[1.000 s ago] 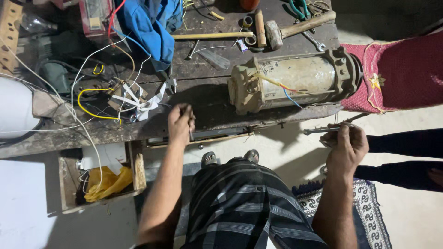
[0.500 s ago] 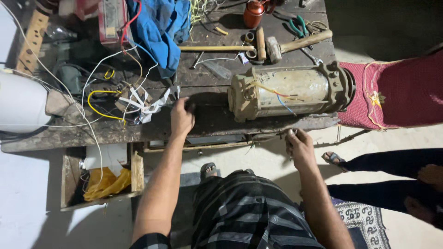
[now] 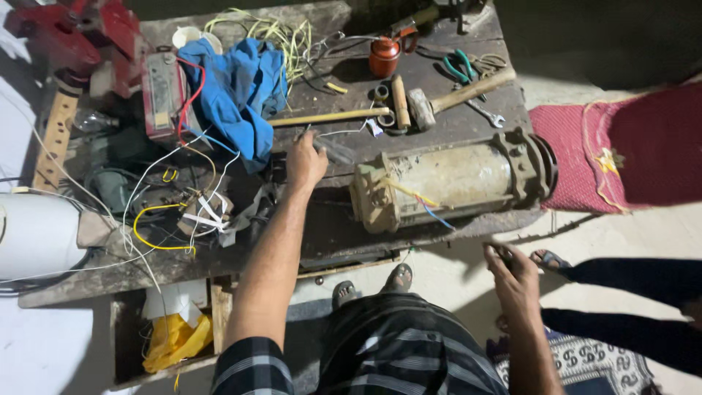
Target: The person works on an electric motor on a cluttered workbench, using a wrench to loosen and tighten bolts on the motor housing. They rotate the motor to access different sides and continue adjusting the bolts throughout the clip.
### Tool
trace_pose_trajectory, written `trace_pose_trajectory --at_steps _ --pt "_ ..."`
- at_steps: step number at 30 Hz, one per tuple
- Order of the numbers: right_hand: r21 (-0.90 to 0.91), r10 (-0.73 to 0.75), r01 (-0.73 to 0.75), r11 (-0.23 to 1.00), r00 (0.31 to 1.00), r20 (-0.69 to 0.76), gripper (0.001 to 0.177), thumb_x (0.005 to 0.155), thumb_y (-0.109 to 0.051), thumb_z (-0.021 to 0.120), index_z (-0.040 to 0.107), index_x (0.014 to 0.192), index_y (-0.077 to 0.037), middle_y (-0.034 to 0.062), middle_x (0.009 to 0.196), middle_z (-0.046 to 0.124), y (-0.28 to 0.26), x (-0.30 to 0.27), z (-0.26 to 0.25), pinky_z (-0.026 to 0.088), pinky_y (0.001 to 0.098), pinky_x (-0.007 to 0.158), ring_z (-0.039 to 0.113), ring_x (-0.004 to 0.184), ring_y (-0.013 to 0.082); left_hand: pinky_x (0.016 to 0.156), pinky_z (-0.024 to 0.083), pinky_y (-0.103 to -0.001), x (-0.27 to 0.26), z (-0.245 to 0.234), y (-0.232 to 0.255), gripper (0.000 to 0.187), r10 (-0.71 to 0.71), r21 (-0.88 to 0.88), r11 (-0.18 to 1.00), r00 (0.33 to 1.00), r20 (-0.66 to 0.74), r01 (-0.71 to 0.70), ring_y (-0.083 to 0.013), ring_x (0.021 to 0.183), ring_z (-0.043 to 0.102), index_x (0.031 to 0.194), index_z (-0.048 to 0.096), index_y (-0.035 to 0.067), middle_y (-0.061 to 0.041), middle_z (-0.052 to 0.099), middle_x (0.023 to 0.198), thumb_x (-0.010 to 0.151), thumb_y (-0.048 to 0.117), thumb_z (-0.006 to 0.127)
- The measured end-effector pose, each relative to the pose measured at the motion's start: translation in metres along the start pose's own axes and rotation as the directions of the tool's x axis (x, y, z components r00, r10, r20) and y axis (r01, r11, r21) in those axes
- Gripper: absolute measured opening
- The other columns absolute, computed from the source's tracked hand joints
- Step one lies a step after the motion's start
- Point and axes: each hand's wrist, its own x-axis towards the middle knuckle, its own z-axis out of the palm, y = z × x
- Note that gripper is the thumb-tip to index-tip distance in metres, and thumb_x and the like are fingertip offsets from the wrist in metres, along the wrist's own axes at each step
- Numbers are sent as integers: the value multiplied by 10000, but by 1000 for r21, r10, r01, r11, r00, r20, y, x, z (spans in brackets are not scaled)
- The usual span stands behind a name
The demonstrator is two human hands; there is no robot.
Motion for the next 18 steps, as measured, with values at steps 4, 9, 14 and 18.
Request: trace_pose_trajectory --at_steps 4,9,14,18 --pt "-5 89 -89 996 996 -21 255 993 -139 700 727 1185 25 25 873 656 30 12 -31 445 235 663 559 769 99 937 510 -494 -2 10 -6 362 -106 5 994 994 7 106 -444 1083 645 1169 698 18 -246 689 1151 843 149 788" --pt "-9 77 -77 997 997 -3 281 970 -127 708 712 1194 43 31 937 696 45 54 -46 475 233 704 591 812 92 1013 493 -485 21 30 33 449 109 -33 994 991 80 -107 -432 1172 608 1194 661 -1 -230 657 1230 813 171 825" --pt "-53 143 -141 989 989 31 303 944 -143 728 709 1193 29 42 917 714 30 68 -33 491 239 720 603 818 102 1025 480 -487 47 65 55 585 176 -10 984 977 119 -176 -450 1217 554 1275 594 -24 -273 560 1354 780 171 839" --pt "-47 144 -144 989 989 16 308 945 -161 733 713 1183 33 59 918 719 20 71 -14 486 250 723 600 818 111 934 505 -497 69 83 51 515 71 41 996 965 252 -84 -440 1157 599 1233 615 2 -241 608 1292 797 193 811"
